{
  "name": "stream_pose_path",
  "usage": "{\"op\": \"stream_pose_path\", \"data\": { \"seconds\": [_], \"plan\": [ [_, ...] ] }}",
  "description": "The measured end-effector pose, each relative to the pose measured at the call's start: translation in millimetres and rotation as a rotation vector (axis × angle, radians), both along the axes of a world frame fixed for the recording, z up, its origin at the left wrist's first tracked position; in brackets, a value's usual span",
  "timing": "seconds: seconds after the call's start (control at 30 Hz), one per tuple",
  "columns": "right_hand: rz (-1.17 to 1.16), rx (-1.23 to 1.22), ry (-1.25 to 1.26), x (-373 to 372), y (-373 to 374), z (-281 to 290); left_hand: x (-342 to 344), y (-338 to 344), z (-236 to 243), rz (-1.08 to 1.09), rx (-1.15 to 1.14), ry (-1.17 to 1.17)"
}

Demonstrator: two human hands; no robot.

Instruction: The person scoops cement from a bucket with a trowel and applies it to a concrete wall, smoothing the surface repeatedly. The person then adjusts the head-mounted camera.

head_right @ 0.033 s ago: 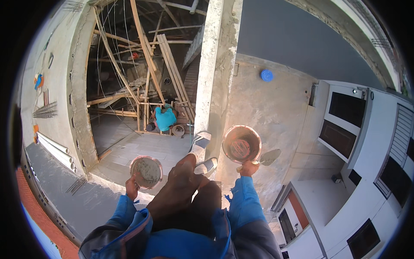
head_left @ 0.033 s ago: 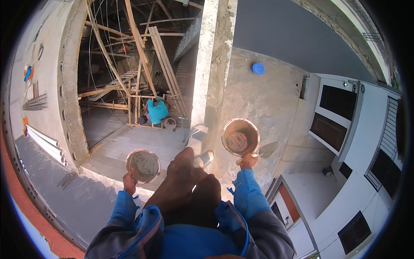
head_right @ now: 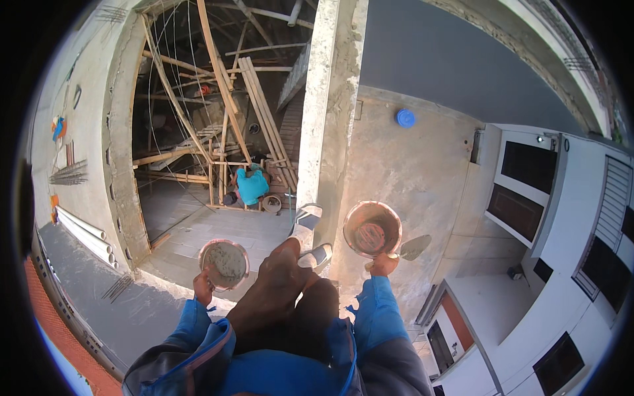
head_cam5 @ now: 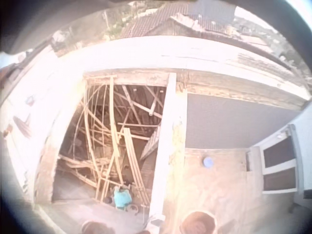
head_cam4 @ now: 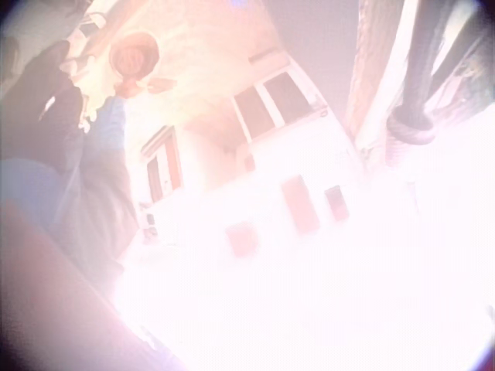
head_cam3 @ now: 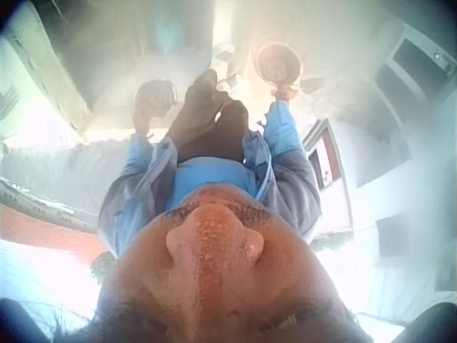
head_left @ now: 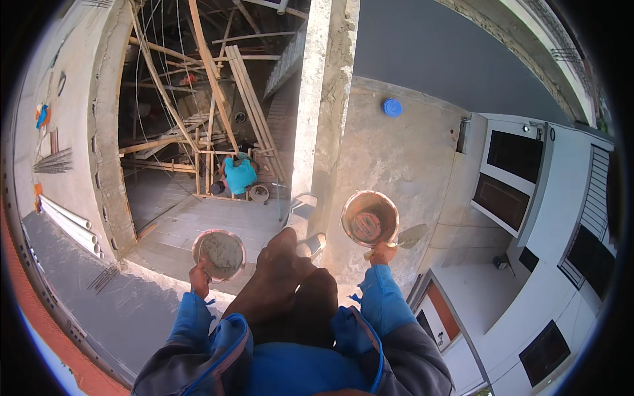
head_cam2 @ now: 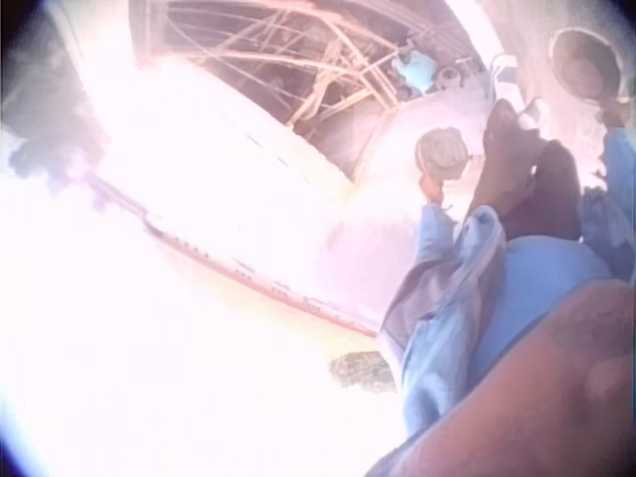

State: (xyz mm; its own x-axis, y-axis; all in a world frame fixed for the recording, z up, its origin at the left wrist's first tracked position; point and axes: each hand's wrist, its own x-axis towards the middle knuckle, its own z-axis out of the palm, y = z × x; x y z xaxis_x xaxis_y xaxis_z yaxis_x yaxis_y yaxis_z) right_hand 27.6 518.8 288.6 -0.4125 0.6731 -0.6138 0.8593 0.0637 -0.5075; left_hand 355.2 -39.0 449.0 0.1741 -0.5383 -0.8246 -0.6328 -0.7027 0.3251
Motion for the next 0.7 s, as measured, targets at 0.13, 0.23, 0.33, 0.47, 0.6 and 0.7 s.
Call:
{"op": "stream_pose_path", "data": {
  "seconds": [0.13, 0.23, 0.33, 0.47, 0.6, 0.7],
  "plan": [
    [0.127, 0.275, -0.151, -21.7, 64.1, 60.3, -66.2, -36.3, 12.5, -0.088, -0.067, 0.116],
    [0.185, 0.373, -0.035, -38.4, 98.2, 105.7, -105.4, -55.5, 31.4, -0.102, -0.088, 0.223],
    [0.127, 0.322, 0.119, -70.3, 107.3, 143.5, -149.0, -73.7, 45.4, -0.092, -0.081, 0.308],
    [0.016, 0.137, 0.339, -99.5, 92.2, 196.1, -214.3, -98.1, 65.1, -0.149, -0.094, 0.307],
    [-0.037, 0.253, 0.104, -105.8, 82.7, 220.3, -278.0, -126.5, 93.0, -0.176, -0.102, 0.306],
    [-0.091, 0.295, 0.069, -100.4, 80.2, 218.1, -332.7, -150.2, 101.1, -0.165, -0.117, 0.286]
  ]
}}
